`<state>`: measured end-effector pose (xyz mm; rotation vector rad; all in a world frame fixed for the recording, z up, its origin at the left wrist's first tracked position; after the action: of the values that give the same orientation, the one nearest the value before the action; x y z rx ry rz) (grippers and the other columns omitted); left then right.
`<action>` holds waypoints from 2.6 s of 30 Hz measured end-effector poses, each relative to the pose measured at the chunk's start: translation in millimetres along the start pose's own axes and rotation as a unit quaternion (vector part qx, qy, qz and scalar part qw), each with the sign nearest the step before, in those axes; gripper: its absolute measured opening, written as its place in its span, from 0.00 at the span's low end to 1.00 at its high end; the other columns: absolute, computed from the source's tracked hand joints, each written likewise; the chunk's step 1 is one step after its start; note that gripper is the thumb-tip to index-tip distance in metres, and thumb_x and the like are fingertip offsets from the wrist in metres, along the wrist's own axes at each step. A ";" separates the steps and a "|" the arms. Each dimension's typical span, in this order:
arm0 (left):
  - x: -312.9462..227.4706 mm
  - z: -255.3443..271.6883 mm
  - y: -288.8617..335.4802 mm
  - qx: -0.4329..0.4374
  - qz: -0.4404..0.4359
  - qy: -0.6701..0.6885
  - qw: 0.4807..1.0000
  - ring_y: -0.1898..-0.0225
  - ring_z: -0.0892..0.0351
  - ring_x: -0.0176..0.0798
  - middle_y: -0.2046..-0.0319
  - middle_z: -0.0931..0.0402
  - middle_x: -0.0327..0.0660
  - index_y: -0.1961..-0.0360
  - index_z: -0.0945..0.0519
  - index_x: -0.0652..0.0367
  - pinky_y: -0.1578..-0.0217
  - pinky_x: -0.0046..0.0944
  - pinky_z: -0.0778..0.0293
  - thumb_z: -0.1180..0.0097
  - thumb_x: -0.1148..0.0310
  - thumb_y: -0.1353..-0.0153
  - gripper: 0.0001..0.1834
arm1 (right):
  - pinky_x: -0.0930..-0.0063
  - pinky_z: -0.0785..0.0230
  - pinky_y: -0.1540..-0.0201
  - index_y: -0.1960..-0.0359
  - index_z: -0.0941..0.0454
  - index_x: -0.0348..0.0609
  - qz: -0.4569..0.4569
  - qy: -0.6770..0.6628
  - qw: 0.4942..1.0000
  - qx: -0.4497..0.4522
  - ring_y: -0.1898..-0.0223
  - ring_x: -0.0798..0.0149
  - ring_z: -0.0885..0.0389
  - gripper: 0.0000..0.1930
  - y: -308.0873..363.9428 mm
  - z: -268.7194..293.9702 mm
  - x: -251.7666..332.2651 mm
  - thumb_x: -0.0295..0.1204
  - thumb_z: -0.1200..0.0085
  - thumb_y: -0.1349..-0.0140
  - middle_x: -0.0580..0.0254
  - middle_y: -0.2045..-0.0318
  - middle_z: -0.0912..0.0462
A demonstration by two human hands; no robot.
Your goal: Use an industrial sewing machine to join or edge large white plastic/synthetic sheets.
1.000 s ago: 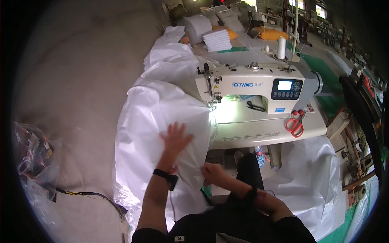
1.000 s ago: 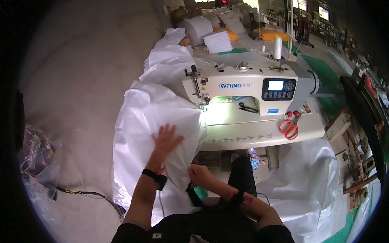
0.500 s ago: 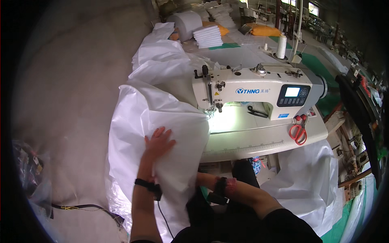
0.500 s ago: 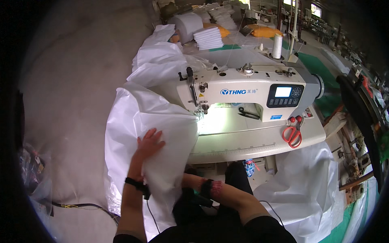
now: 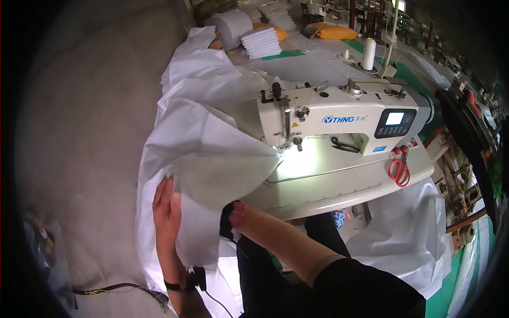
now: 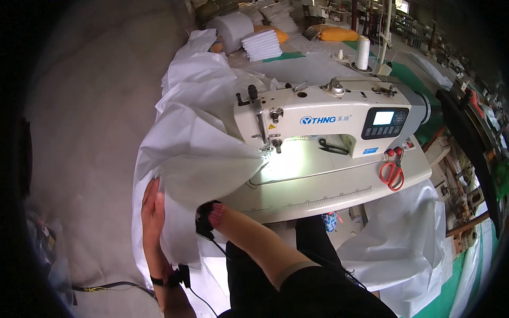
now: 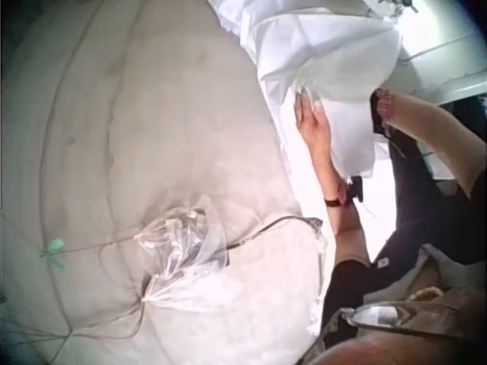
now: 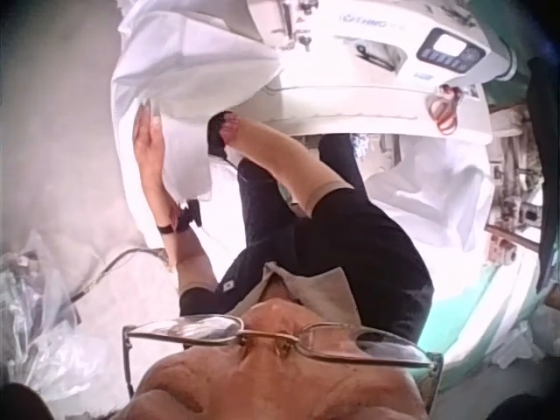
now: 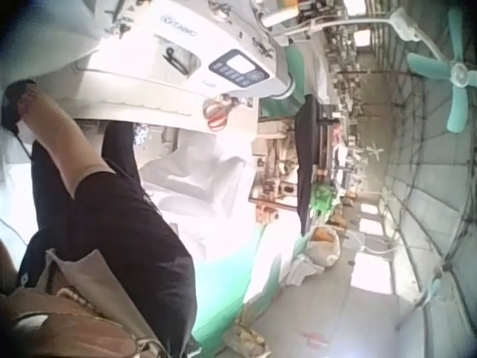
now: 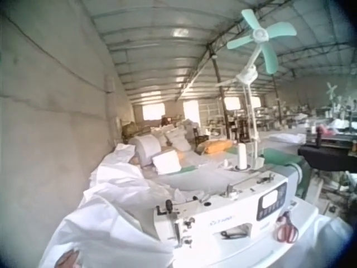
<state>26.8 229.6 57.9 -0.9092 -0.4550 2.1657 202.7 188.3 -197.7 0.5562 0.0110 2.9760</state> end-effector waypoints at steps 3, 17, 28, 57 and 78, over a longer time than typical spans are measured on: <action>66.6 -18.2 4.6 0.087 0.228 0.147 0.959 0.43 0.34 0.49 0.47 0.30 0.52 0.47 0.28 0.63 0.43 0.37 0.40 0.57 0.55 0.36 0.24 | 0.65 0.39 0.45 0.51 0.27 0.38 0.045 -0.156 0.987 -0.014 0.50 0.56 0.28 0.18 35.2 -0.2 21.9 0.32 0.49 0.43 0.53 0.52 0.25; 103.2 -60.7 29.3 0.163 0.093 -0.224 0.956 0.37 0.42 0.48 0.40 0.37 0.35 0.43 0.31 0.41 0.45 0.70 0.50 0.51 0.45 0.43 0.28 | 0.67 0.39 0.45 0.44 0.36 0.35 0.258 -0.329 0.880 0.225 0.48 0.55 0.31 0.34 209.0 -35.1 91.8 0.41 0.39 0.50 0.51 0.46 0.30; 129.1 -78.0 6.3 0.248 0.077 -0.259 0.930 0.33 0.52 0.46 0.35 0.47 0.33 0.39 0.36 0.37 0.43 0.72 0.54 0.60 0.41 0.40 0.29 | 0.69 0.38 0.45 0.47 0.30 0.37 0.259 -0.437 0.605 0.613 0.48 0.60 0.31 0.22 286.6 -26.9 133.3 0.42 0.54 0.36 0.54 0.48 0.28; -122.6 -89.5 302.6 0.201 0.192 0.046 0.960 0.44 0.37 0.61 0.45 0.38 0.61 0.44 0.37 0.69 0.46 0.52 0.37 0.51 0.68 0.42 0.26 | 0.73 0.29 0.76 0.67 0.25 0.36 -0.240 -0.627 0.737 0.082 0.76 0.67 0.24 0.12 260.0 -0.6 2.3 0.33 0.48 0.47 0.61 0.75 0.25; 207.5 221.2 444.8 -0.322 0.471 0.281 0.772 0.53 0.27 0.38 0.55 0.25 0.43 0.54 0.25 0.58 0.52 0.39 0.31 0.57 0.64 0.37 0.15 | 0.63 0.27 0.54 0.58 0.27 0.32 0.003 -0.721 0.623 0.305 0.70 0.64 0.22 0.12 280.0 -13.4 92.4 0.28 0.52 0.39 0.59 0.74 0.23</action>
<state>-452.1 76.9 -134.7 -2.5282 -0.4919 2.3710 81.4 -79.2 -169.1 2.6710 0.8275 1.5222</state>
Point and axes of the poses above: each hand's wrist, its own y-axis away from the middle knuckle, its own z-axis out of the back of the hand, x = y × z, the point moved 7 cm from there along -y, towards the middle knuckle
